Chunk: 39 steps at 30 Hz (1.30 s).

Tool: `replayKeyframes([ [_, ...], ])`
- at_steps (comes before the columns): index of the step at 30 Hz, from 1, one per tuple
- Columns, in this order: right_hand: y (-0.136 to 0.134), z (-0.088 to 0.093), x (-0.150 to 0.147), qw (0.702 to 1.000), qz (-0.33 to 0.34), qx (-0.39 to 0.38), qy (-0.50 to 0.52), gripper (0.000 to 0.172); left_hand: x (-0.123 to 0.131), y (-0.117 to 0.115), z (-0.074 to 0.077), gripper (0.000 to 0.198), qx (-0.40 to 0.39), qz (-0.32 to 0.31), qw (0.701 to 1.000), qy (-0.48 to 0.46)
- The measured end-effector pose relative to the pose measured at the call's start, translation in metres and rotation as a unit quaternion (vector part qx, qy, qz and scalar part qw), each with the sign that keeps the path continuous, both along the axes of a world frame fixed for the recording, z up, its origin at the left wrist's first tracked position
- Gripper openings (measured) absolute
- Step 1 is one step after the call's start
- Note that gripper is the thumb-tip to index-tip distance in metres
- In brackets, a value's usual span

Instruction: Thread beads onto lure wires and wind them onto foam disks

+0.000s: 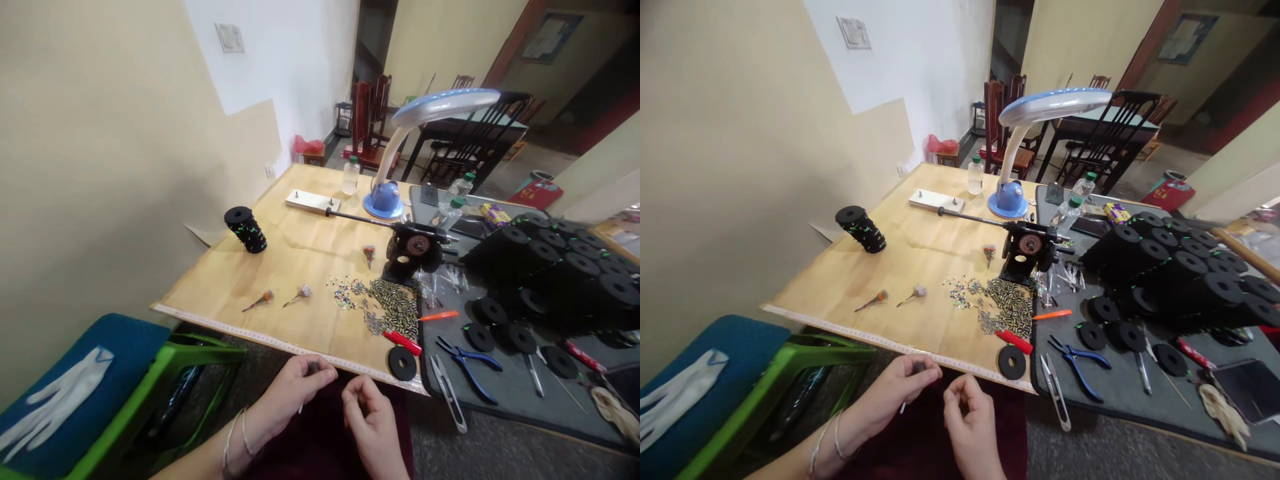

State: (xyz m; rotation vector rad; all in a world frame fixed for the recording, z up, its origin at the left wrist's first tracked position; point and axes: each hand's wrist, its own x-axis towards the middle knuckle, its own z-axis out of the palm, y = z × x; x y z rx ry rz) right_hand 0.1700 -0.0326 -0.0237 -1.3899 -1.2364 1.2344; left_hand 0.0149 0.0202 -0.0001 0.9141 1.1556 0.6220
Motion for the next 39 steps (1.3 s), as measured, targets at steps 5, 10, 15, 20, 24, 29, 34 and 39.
replayKeyframes([
  [5, 0.004, 0.008, 0.011, 0.999, 0.032, 0.015, -0.035, 0.021, 0.002, 0.007, 0.004, 0.024, 0.089, -0.001, 0.995, 0.045],
  [10, 0.015, 0.021, 0.018, 0.999, -0.023, -0.020, 0.014, 0.037, -0.001, 0.007, 0.012, 0.020, 0.162, -0.027, 0.981, 0.101],
  [15, 0.027, 0.021, -0.002, 0.979, 0.040, -0.086, 0.179, 0.046, -0.001, 0.007, 0.019, 0.020, 0.255, -0.073, 0.953, 0.149],
  [20, 0.027, 0.006, -0.006, 0.989, 0.014, -0.071, 0.131, 0.039, -0.002, 0.018, 0.020, 0.022, 0.312, -0.124, 0.915, 0.224],
  [24, 0.026, 0.002, 0.003, 0.990, -0.048, -0.058, 0.122, 0.045, -0.008, 0.045, 0.020, 0.019, 0.390, -0.139, 0.851, 0.324],
  [29, 0.025, -0.005, 0.013, 0.975, -0.123, -0.068, 0.173, 0.050, -0.008, 0.071, 0.023, 0.019, 0.482, -0.170, 0.749, 0.422],
  [34, 0.022, -0.012, 0.016, 0.965, -0.151, -0.079, 0.201, 0.054, 0.017, 0.071, 0.027, 0.013, 0.532, -0.122, 0.714, 0.438],
  [39, 0.022, -0.017, 0.016, 0.961, -0.155, -0.089, 0.213, 0.059, 0.052, 0.079, 0.021, 0.013, 0.512, -0.141, 0.739, 0.415],
])
